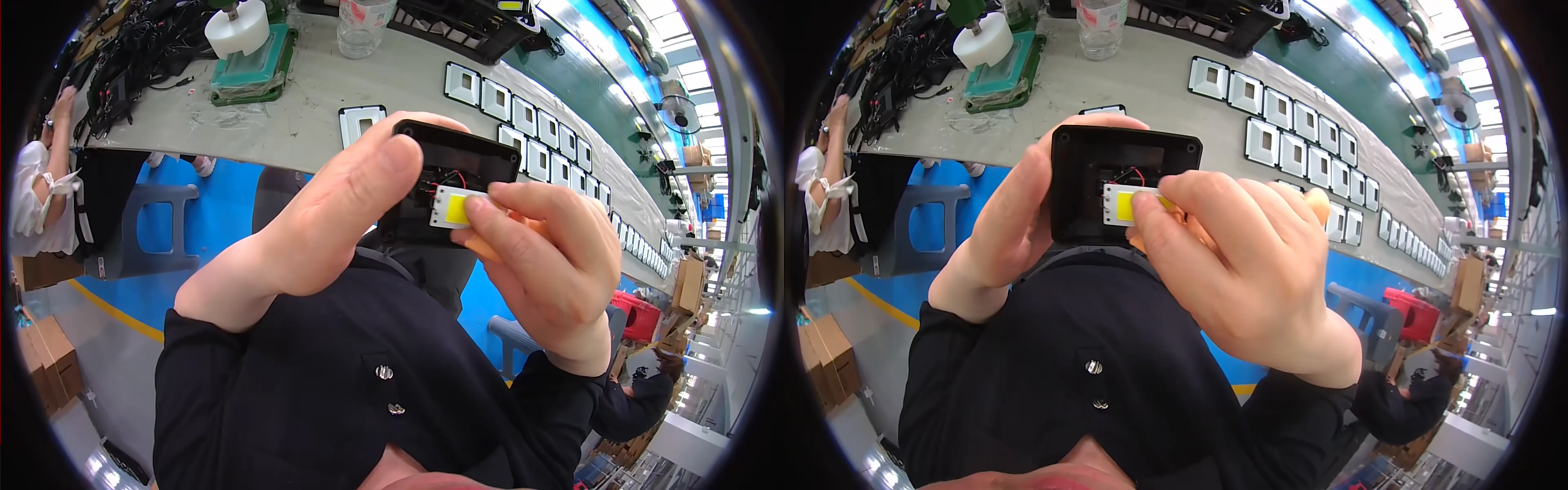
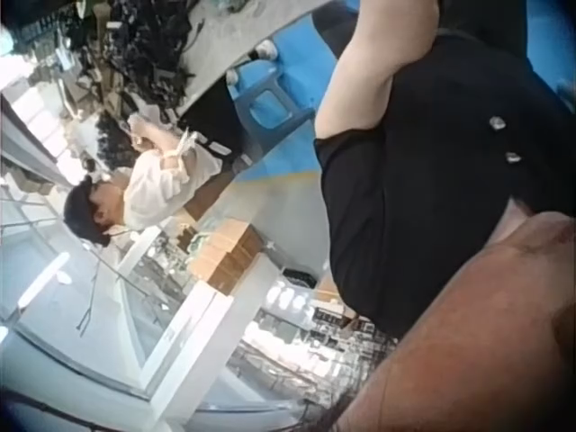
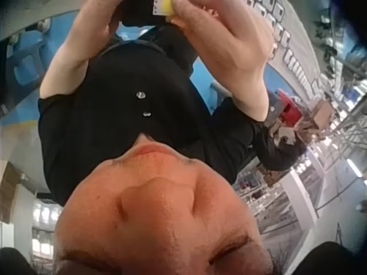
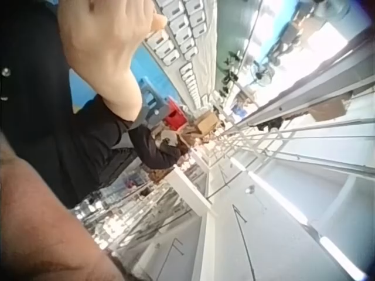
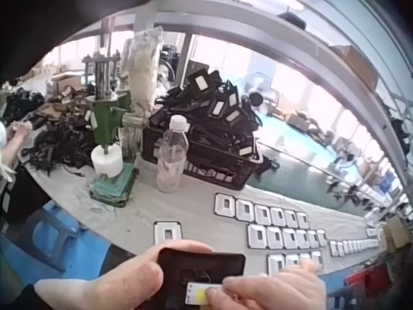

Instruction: Cleaning and assembling components for LED floodlight fixtures on a factory production line.

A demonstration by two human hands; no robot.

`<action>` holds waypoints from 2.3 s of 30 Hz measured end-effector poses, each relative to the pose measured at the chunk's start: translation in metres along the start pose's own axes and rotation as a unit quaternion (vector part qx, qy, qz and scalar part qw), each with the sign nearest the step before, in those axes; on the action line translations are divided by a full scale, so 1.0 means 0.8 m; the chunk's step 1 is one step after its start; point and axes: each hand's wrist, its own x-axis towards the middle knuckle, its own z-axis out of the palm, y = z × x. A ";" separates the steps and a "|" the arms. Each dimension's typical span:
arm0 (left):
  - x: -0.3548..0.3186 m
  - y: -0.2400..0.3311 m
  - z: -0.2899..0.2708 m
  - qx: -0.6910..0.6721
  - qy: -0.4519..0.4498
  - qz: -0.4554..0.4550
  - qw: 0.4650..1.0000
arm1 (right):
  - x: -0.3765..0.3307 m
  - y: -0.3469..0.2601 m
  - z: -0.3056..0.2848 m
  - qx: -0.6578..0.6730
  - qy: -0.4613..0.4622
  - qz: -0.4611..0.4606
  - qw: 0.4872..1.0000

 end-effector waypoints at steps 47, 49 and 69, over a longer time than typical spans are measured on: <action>-0.027 0.024 -0.003 0.003 0.004 -0.033 0.999 | 0.013 -0.007 0.002 0.113 -0.022 0.051 0.992; -0.028 0.025 -0.001 0.005 0.012 -0.034 0.999 | 0.013 -0.006 0.005 0.120 -0.019 0.040 0.992; -0.034 0.024 0.008 0.043 0.067 -0.040 0.996 | 0.016 -0.010 0.012 0.096 -0.115 0.072 0.986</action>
